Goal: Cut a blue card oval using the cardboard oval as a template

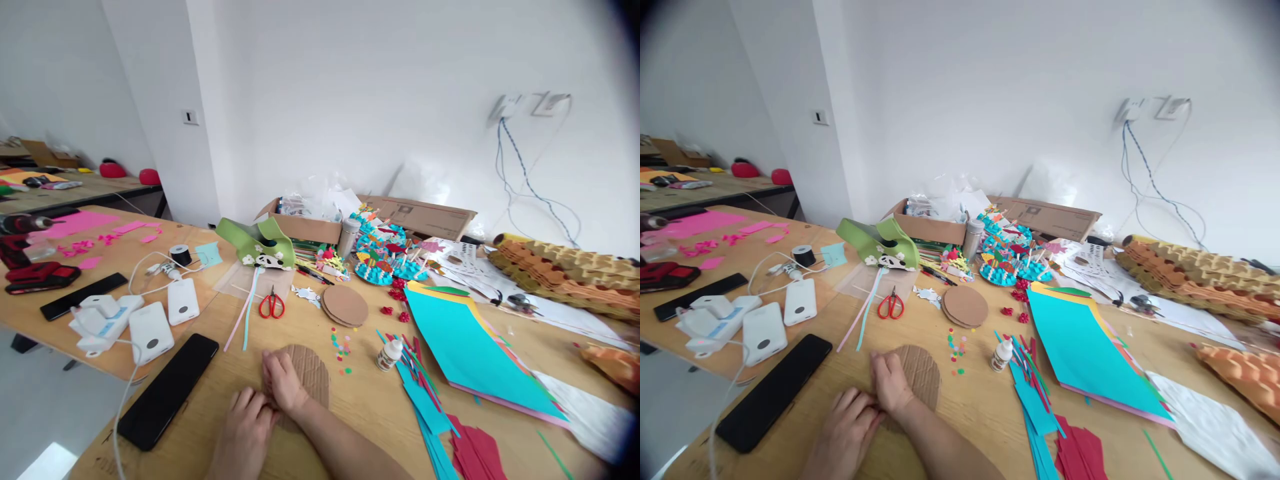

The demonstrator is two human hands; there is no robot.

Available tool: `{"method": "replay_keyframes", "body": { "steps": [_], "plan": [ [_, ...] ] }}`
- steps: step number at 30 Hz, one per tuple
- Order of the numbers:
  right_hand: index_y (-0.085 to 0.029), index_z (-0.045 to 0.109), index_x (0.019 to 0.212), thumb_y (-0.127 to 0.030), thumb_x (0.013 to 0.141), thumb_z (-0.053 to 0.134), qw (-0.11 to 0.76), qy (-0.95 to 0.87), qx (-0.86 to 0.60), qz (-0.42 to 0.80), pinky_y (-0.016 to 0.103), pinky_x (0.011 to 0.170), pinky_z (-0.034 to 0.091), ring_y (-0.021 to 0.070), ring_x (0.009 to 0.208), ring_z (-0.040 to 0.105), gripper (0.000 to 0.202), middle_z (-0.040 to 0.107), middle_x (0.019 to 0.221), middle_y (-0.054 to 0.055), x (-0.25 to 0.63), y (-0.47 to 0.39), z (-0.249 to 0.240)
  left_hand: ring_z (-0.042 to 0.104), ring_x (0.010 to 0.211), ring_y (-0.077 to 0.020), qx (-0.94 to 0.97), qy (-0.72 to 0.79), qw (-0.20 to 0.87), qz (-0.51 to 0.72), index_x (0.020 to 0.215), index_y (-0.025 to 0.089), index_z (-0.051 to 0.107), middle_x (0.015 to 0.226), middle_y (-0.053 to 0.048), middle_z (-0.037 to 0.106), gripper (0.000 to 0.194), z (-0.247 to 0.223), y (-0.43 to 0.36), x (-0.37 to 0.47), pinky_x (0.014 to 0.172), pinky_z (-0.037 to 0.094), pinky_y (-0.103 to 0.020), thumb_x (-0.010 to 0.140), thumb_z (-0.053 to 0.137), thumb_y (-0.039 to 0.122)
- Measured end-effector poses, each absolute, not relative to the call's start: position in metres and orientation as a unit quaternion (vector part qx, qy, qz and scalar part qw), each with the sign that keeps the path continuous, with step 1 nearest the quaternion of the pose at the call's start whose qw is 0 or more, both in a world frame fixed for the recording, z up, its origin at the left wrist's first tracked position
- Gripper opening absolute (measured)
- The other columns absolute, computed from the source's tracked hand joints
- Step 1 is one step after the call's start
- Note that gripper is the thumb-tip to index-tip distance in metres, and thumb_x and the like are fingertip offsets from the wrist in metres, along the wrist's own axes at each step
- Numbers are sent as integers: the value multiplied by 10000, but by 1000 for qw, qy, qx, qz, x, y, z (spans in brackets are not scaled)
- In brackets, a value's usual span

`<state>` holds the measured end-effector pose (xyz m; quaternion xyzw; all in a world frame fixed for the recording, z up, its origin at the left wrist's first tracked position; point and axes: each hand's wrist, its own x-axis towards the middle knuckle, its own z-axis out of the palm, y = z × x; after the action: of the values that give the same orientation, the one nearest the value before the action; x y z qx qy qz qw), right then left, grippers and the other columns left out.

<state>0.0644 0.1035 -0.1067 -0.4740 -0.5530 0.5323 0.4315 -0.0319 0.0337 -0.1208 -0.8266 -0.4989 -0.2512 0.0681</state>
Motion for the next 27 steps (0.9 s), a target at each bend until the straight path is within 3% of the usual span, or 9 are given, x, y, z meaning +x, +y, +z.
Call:
{"method": "replay_keyframes", "body": {
  "steps": [6,10,13,18,21,24,27],
  "plan": [
    [-244,283,491,-647,864,298,469,-481,-458,582,218,366,191,84,363,208,550,212,416,-77,100,120,-99,594,692,-193,-842,-459,72,-276,679,202,639,709,-16,646,282,-120,37,-35,622,455,-336,895,465,150],
    [-245,281,482,-698,827,372,506,-444,-475,566,226,357,173,81,355,187,577,207,397,-79,124,130,-106,634,773,-186,-833,-453,88,-305,697,189,629,769,-36,667,330,-122,38,-33,726,493,-334,937,403,198],
    [-242,296,466,-716,810,404,511,-443,-482,558,230,359,163,80,349,199,595,227,388,-74,125,128,-115,646,758,-179,-841,-456,75,-280,710,197,636,779,-36,677,355,-125,41,-36,706,511,-318,951,377,225],
    [-242,311,500,-680,875,315,518,-451,-499,528,242,364,214,91,336,258,577,259,391,-66,139,86,-109,657,941,-219,-855,-431,123,-262,892,194,687,987,-59,723,341,-139,56,-45,849,502,-383,940,350,186],
    [-214,395,572,-560,904,421,556,-509,-553,356,238,475,323,109,481,399,480,394,508,-35,174,51,-99,653,978,-264,-857,-412,168,-258,922,176,706,979,-91,736,381,-142,62,-38,869,491,-433,947,331,241],
    [-193,514,873,-493,832,580,649,-413,-634,82,270,623,419,149,670,487,310,504,743,5,226,37,-94,652,966,-319,-851,-458,147,-213,829,148,711,939,-156,727,448,-130,58,-18,845,500,-472,927,384,439],
    [-155,478,1196,-516,692,692,576,-392,-717,-6,372,754,463,257,943,520,655,526,1066,130,275,48,-102,647,957,-345,-839,-515,91,-151,840,127,697,954,-197,698,494,-111,51,2,827,502,-493,888,417,531]
  ]
}}
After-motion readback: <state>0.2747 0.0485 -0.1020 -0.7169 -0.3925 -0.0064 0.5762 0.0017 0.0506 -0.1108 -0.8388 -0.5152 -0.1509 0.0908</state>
